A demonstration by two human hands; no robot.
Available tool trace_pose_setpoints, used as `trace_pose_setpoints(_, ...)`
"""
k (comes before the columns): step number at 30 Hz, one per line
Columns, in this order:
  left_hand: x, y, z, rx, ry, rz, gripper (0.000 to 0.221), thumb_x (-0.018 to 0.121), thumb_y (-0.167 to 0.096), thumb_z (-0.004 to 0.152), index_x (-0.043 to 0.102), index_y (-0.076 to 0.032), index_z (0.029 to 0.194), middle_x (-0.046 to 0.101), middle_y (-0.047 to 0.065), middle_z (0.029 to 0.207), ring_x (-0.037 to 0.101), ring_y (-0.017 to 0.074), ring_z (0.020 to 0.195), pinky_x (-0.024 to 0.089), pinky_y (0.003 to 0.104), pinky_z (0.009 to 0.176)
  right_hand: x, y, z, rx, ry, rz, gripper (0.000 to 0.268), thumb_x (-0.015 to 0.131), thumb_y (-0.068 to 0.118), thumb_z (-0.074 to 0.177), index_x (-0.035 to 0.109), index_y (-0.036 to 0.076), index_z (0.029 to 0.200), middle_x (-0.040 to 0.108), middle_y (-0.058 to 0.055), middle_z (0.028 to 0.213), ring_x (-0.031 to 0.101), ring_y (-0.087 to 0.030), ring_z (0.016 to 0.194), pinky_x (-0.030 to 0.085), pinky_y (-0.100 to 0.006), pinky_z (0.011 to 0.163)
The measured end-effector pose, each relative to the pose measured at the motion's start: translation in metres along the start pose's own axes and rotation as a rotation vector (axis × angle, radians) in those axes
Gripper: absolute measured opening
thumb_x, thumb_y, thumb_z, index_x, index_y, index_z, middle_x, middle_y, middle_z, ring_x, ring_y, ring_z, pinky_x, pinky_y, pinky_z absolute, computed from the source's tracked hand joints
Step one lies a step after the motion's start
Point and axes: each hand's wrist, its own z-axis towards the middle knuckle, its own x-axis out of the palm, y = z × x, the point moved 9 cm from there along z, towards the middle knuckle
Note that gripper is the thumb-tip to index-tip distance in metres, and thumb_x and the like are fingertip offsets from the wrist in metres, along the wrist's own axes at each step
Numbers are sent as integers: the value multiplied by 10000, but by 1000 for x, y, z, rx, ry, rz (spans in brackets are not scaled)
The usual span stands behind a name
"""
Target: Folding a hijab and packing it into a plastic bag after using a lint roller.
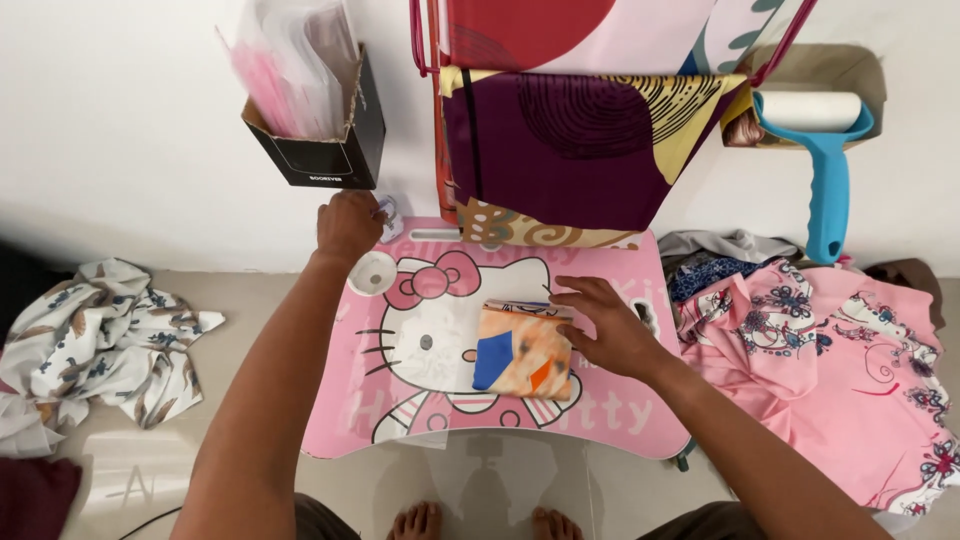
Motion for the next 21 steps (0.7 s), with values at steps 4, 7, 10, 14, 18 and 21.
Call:
trace_pose_setpoints(4, 1, 3, 0, -20, 15, -3, 244, 609, -365, 954, 780, -198, 1008, 721, 65, 983, 708, 309, 1021, 531, 499, 882, -1, -2, -2, 20, 9, -1, 361, 727, 122, 879, 693, 121, 1239, 604, -102, 1402, 522, -345, 1341, 462, -476, 1082)
trace_pose_setpoints(7, 6, 4, 6, 3, 12, 29, 255, 563, -329, 992, 788, -211, 1015, 743, 28, 953, 721, 256, 1001, 501, 448, 892, -1, -3, -2, 37, 15, 4, 335, 714, 123, 893, 695, 111, 1227, 606, -100, 1399, 520, -338, 1348, 464, -470, 1083)
trace_pose_setpoints(10, 7, 1, 6, 52, -12, 125, 272, 526, -346, 1027, 767, -222, 1007, 735, -18, 857, 711, 223, 914, 477, 421, 882, 0, 0, -2, 38, 27, 2, 325, 701, 120, 901, 696, 116, 1226, 612, -90, 1395, 521, -329, 1351, 465, -466, 1084)
trace_pose_setpoints(14, -11, -6, -3, 69, -78, 133, 240, 550, -274, 1034, 776, -201, 1005, 708, -33, 777, 702, 202, 836, 484, 407, 853, -3, 8, 0, 18, 26, 15, 295, 680, 88, 912, 695, 93, 1206, 648, -105, 1314, 562, -336, 1291, 484, -468, 1049)
trace_pose_setpoints(18, -50, -23, -26, 131, -248, 108, 179, 621, -193, 993, 791, -191, 938, 699, -30, 718, 715, 196, 757, 541, 386, 801, 0, 3, 0, 3, 2, -67, 184, 690, 93, 901, 711, 104, 1083, 673, -65, 1091, 619, -306, 1140, 531, -429, 970)
trace_pose_setpoints(21, -83, -45, -53, 200, -390, 241, 162, 638, -152, 956, 782, -216, 917, 687, -62, 729, 714, 147, 740, 556, 339, 765, 2, -17, 2, 27, -74, -188, 94, 684, 111, 903, 705, 164, 978, 587, 23, 954, 595, -209, 1018, 523, -344, 913)
